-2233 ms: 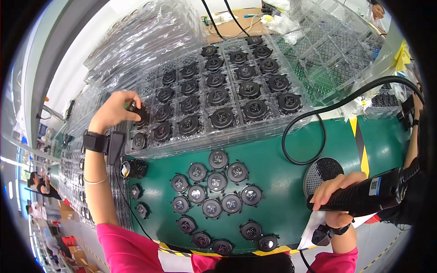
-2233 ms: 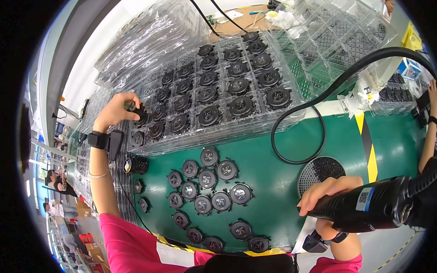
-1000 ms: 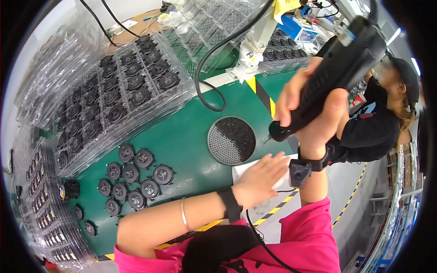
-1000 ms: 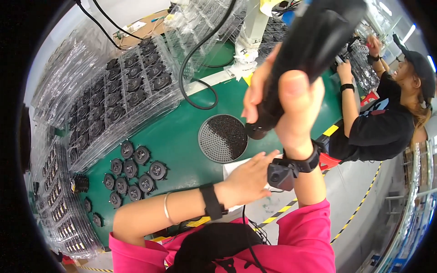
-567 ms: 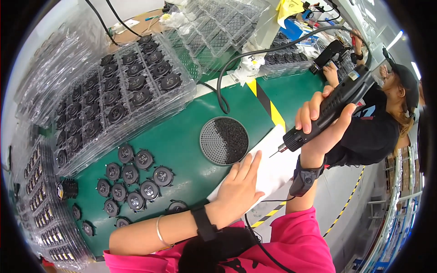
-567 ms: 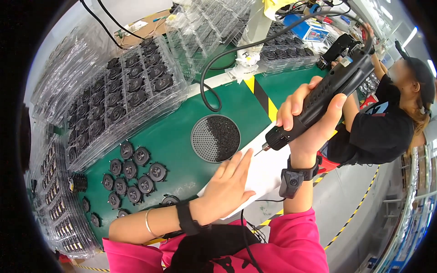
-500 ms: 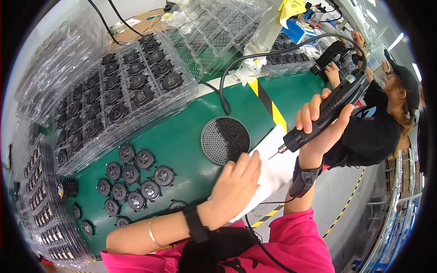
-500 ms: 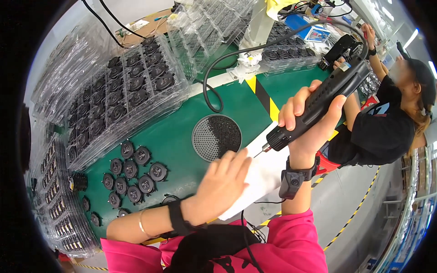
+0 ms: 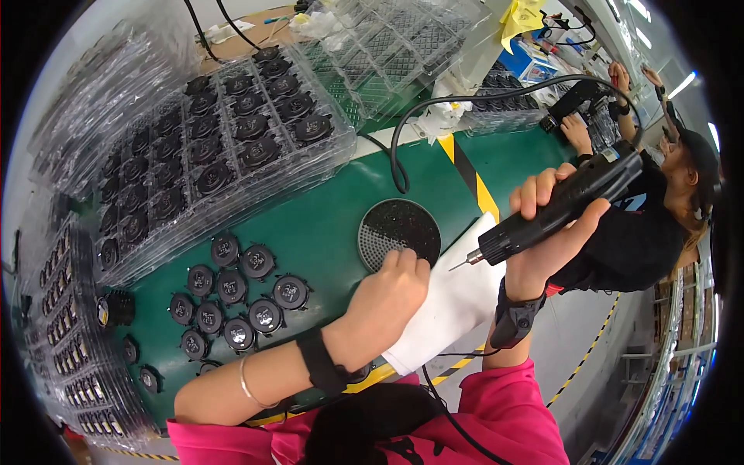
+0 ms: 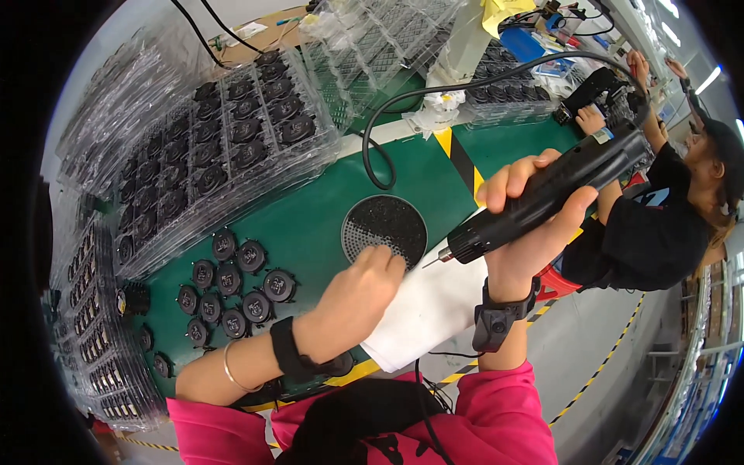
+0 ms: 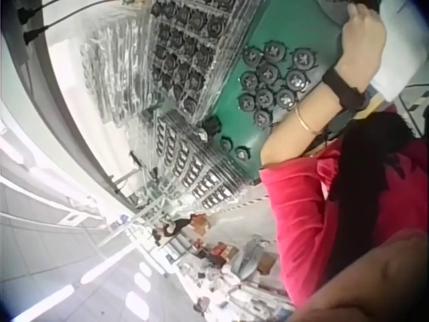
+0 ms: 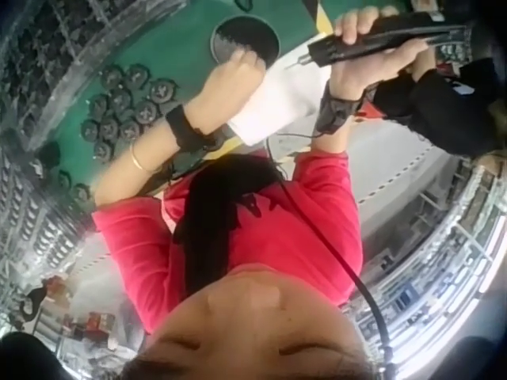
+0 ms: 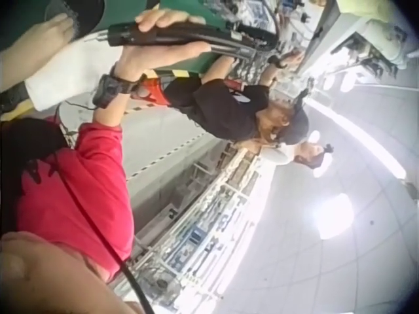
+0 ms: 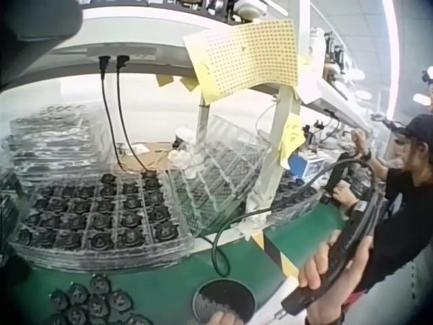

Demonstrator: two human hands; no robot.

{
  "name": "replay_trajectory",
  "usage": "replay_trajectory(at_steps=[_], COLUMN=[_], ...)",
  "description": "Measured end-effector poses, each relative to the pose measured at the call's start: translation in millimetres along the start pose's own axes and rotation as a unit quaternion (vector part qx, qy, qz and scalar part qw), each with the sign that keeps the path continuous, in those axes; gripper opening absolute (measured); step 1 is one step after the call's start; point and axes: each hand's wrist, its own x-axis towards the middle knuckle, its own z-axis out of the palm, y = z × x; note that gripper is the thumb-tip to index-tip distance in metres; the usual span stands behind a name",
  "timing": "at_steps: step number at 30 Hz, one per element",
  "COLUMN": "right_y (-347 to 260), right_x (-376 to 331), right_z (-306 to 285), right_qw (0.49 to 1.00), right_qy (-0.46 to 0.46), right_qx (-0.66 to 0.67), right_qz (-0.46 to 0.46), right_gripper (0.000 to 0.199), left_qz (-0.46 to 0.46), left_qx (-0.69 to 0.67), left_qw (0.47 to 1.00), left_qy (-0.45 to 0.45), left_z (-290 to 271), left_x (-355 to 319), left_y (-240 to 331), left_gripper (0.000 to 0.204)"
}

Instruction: The person picks up a watch from a tray, places it on the table, and uses a power screwdriver to drive screws into the back of the watch before repeating the process with another watch.

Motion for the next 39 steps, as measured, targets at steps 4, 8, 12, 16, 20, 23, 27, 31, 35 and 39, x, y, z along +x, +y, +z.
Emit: replay_trajectory(at_steps=[4,8,12,16,20,23,27,31,35,39], right_y=[17,28,42,58,72,78,75,76,94,93], right_x=[4,8,17,20,7,-2,-12,-16,-6,-5], right_z=[15,53,60,58,55,47,51,54,29,29], right_qw=[0.988,0.992,0.995,0.987,0.981,0.983,0.987,0.983,0.956,0.947], right_qy=[0.041,0.043,-0.094,-0.146,-0.125,-0.132,-0.106,-0.116,-0.289,-0.314], right_qx=[-0.072,-0.02,0.035,-0.069,-0.146,-0.121,-0.07,-0.105,-0.049,-0.065], right_qz=[-0.127,-0.118,0.01,0.004,0.023,0.032,0.1,0.1,0.012,0.0], right_gripper=[0.064,0.065,0.071,0.07,0.075,0.077,0.083,0.085,0.088,0.091], left_qz=[-0.04,0.01,-0.031,-0.105,-0.127,-0.117,-0.128,-0.102,-0.071,-0.056], left_qx=[-0.031,-0.064,-0.146,-0.063,-0.09,-0.089,-0.131,-0.118,-0.166,-0.163], left_qw=[0.998,0.998,0.989,0.993,0.986,0.981,0.976,0.985,0.981,0.985], left_qy=[0.036,0.009,-0.002,0.005,-0.061,-0.127,-0.115,-0.079,-0.072,-0.03], left_z=[-15,-14,-34,-85,-94,-88,-73,-58,-56,-43], left_x=[-7,-10,-28,-73,-112,-126,-110,-86,-65,-64], left_y=[-7,-15,-14,-31,-49,-52,-51,-50,-53,-60], left_gripper=[0.016,0.019,0.031,0.051,0.057,0.061,0.066,0.063,0.058,0.05])
